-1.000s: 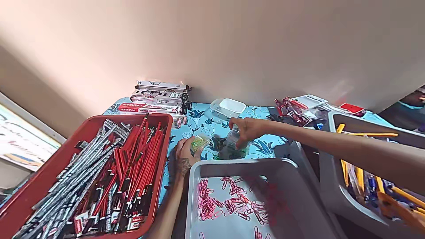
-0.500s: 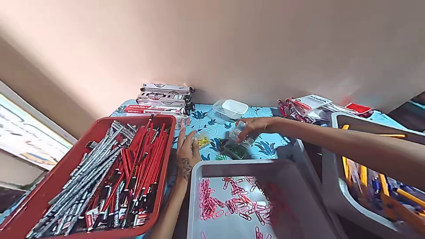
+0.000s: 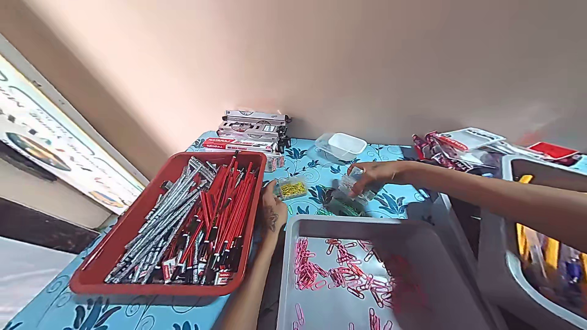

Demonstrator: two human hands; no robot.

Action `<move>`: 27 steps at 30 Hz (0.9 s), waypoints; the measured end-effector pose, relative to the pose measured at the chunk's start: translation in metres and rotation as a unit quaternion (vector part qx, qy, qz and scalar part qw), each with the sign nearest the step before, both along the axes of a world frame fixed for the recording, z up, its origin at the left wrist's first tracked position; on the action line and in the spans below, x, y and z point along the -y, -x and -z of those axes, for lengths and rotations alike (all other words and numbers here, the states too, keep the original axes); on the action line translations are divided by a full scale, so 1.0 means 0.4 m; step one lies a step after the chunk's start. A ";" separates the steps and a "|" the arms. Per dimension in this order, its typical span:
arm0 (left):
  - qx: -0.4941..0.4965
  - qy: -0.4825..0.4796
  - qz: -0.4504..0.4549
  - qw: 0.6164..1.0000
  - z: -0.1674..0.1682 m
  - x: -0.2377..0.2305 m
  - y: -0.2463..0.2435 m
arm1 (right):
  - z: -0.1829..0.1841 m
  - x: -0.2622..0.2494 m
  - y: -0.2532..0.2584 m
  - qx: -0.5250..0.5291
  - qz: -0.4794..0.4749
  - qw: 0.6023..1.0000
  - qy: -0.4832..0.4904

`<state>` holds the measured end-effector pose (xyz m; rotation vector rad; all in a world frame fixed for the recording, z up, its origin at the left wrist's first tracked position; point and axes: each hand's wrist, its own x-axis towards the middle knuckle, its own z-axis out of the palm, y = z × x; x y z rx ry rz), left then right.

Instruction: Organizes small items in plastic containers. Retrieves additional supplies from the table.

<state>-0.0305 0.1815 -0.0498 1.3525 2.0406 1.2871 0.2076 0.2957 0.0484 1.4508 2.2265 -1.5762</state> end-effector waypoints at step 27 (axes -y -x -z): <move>0.139 -0.057 0.114 0.982 -0.027 0.016 0.010 | 0.032 -0.012 -0.034 -0.098 0.044 0.992 0.065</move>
